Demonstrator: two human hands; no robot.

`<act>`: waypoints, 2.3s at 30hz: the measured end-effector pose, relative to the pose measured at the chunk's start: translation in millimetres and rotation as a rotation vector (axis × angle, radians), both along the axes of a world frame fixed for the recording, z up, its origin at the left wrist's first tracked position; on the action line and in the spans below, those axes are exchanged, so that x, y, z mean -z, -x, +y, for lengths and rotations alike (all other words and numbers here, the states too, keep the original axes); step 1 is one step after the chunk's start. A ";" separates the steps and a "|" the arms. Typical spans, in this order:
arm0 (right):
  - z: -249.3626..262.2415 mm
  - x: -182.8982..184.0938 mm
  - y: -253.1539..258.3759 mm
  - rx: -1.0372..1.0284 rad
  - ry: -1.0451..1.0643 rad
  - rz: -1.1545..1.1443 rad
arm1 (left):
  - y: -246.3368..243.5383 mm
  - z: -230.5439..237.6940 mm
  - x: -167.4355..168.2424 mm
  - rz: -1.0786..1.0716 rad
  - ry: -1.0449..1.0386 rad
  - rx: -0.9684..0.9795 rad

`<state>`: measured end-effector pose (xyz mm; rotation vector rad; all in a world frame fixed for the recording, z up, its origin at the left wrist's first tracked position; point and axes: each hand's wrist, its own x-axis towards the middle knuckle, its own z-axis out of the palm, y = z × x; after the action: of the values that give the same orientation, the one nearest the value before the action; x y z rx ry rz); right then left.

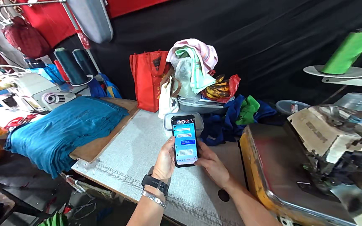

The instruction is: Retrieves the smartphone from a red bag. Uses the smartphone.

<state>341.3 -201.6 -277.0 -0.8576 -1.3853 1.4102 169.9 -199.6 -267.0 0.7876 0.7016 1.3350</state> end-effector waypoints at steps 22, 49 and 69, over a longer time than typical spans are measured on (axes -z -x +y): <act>1.9 1.8 1.8 0.009 -0.025 0.007 | -4.2 2.3 3.0 0.086 -0.011 -0.046; 0.8 0.4 2.4 0.123 -0.066 -0.042 | -2.9 0.8 1.7 0.037 -0.023 -0.029; -1.9 -1.0 3.8 0.084 -0.040 -0.026 | -1.8 -1.2 0.8 0.043 -0.051 0.021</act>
<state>337.5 -203.5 -276.0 -0.9004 -1.3771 1.3077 171.7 -200.8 -267.8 0.8648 0.6937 1.3241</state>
